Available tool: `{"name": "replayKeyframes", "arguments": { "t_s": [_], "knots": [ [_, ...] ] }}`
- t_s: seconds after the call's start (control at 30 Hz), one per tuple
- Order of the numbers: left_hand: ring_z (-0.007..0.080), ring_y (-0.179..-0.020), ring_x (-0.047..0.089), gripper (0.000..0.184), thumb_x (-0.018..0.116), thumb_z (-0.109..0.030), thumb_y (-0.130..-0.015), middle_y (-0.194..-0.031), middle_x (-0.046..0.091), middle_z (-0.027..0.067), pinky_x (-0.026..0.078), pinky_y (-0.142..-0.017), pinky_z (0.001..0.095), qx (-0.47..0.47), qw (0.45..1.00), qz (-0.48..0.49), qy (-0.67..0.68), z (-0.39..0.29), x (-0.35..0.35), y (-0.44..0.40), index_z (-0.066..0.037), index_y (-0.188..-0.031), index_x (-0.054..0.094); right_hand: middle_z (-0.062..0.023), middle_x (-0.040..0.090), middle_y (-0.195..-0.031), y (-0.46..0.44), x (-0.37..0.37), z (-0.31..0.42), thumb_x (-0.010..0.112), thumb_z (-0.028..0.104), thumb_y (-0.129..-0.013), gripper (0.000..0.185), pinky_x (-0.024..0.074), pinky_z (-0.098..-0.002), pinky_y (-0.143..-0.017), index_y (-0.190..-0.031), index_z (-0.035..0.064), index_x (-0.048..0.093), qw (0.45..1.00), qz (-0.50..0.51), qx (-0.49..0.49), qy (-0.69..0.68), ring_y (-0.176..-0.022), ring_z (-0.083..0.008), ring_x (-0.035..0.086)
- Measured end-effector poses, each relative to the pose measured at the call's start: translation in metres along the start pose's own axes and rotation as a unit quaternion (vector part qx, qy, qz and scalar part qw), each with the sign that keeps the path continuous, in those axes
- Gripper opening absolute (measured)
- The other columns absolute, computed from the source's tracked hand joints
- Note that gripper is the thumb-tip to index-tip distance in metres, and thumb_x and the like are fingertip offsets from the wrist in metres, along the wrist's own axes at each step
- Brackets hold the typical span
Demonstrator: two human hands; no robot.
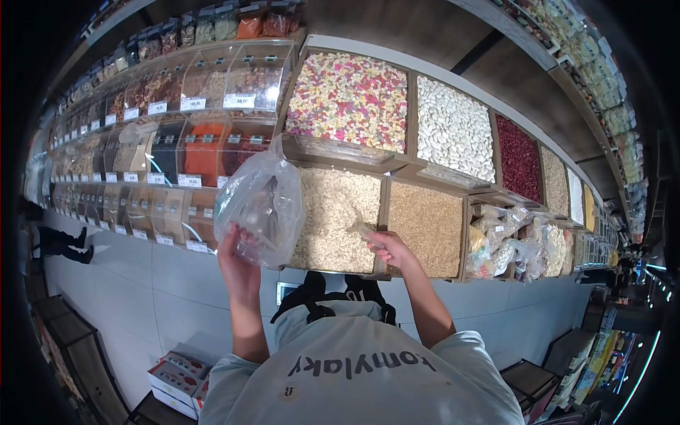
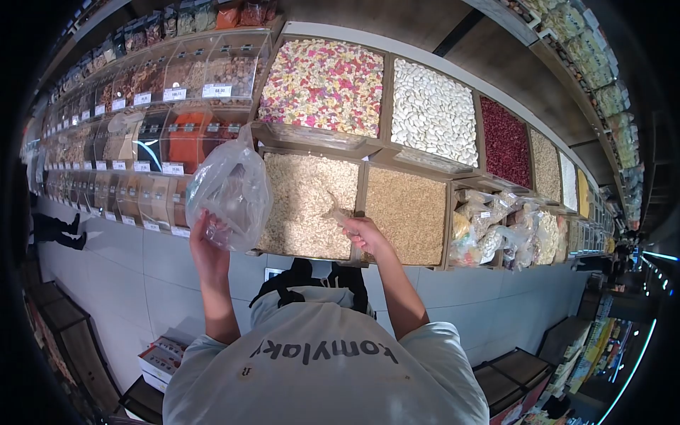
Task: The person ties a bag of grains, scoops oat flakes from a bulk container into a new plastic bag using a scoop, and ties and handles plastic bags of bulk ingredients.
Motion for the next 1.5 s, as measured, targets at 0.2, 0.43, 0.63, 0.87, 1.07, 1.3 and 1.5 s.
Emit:
{"name": "replayKeyframes", "arguments": {
  "t_s": [0.2, 0.43, 0.63, 0.87, 1.07, 1.3, 1.5],
  "knots": [
    [0.0106, -0.076, 0.053, 0.013, 0.057, -0.014, -0.096, -0.083, 0.055, -0.0001, 0.044, -0.07, 0.0259, -0.003, 1.0, -0.007, 0.002, -0.001, 0.0, 0.003, -0.006, -0.107, 0.058, -0.0004, 0.052, -0.079, -0.022, 0.019, -0.021, 0.058, 0.03, -0.101, 0.034, 0.0253, -0.017, -0.036, -0.108, -0.0031, 0.059, 0.997, 0.028, -0.011, -0.077, -0.047, -0.0021, 0.035],
    [0.0103, -0.077, 0.053, 0.015, 0.057, -0.013, -0.096, -0.085, 0.055, 0.0007, 0.045, -0.07, 0.0262, 0.003, 1.0, -0.022, 0.0, -0.002, -0.012, 0.001, -0.004, -0.108, 0.058, 0.0003, 0.053, -0.078, 0.001, 0.003, -0.039, 0.055, 0.033, -0.102, 0.038, 0.0253, -0.0176, -0.035, -0.113, -0.004, 0.059, 0.992, 0.084, -0.027, -0.086, -0.045, -0.0017, 0.034],
    [0.0099, -0.077, 0.053, 0.014, 0.057, -0.012, -0.096, -0.084, 0.055, 0.0004, 0.044, -0.07, 0.0263, 0.002, 1.0, -0.019, -0.002, 0.001, -0.013, 0.001, -0.005, -0.107, 0.058, 0.0013, 0.055, -0.079, 0.01, -0.013, -0.066, 0.05, 0.034, -0.105, 0.039, 0.0272, -0.0182, -0.036, -0.116, -0.0022, 0.059, 0.986, 0.112, -0.029, -0.123, -0.045, -0.002, 0.034],
    [0.0105, -0.077, 0.053, 0.013, 0.058, -0.012, -0.095, -0.085, 0.056, 0.0005, 0.044, -0.071, 0.0268, 0.004, 1.0, -0.007, -0.012, 0.004, -0.012, -0.001, -0.005, -0.106, 0.058, 0.0021, 0.056, -0.079, 0.017, -0.016, -0.07, 0.051, 0.033, -0.104, 0.037, 0.0277, -0.0184, -0.037, -0.116, -0.0002, 0.061, 0.982, 0.127, -0.044, -0.137, -0.044, -0.0021, 0.034],
    [0.0115, -0.077, 0.054, 0.015, 0.057, -0.012, -0.095, -0.085, 0.056, 0.0013, 0.045, -0.072, 0.0273, 0.002, 1.0, -0.01, -0.013, 0.004, -0.012, 0.002, -0.004, -0.108, 0.059, 0.0016, 0.056, -0.08, 0.021, -0.017, -0.065, 0.05, 0.032, -0.104, 0.037, 0.0288, -0.0177, -0.038, -0.12, -0.0007, 0.058, 0.984, 0.101, -0.037, -0.141, -0.045, -0.0014, 0.034],
    [0.0113, -0.078, 0.053, 0.014, 0.056, -0.011, -0.096, -0.083, 0.055, 0.0012, 0.044, -0.072, 0.0274, -0.001, 1.0, -0.002, 0.001, 0.004, -0.017, 0.002, -0.003, -0.106, 0.059, 0.0003, 0.058, -0.081, 0.031, -0.011, -0.054, 0.053, 0.029, -0.104, 0.034, 0.0292, -0.0172, -0.039, -0.117, -0.0024, 0.06, 0.99, 0.071, -0.056, -0.104, -0.046, -0.0009, 0.035],
    [0.0109, -0.076, 0.053, 0.009, 0.055, -0.012, -0.097, -0.082, 0.055, 0.0008, 0.043, -0.071, 0.0273, -0.001, 1.0, 0.011, -0.001, 0.004, -0.015, 0.003, -0.005, -0.103, 0.058, -0.0002, 0.059, -0.08, 0.036, -0.005, -0.051, 0.051, 0.026, -0.105, 0.033, 0.0272, -0.0155, -0.038, -0.113, -0.0034, 0.062, 0.994, 0.045, -0.062, -0.08, -0.046, -0.0008, 0.037]
  ]
}}
Point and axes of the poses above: each hand's wrist, its own y-axis away from the middle knuckle, its own x-axis out of the palm, z = x × y, the point moved 4 cm from there along -y, towards the middle knuckle
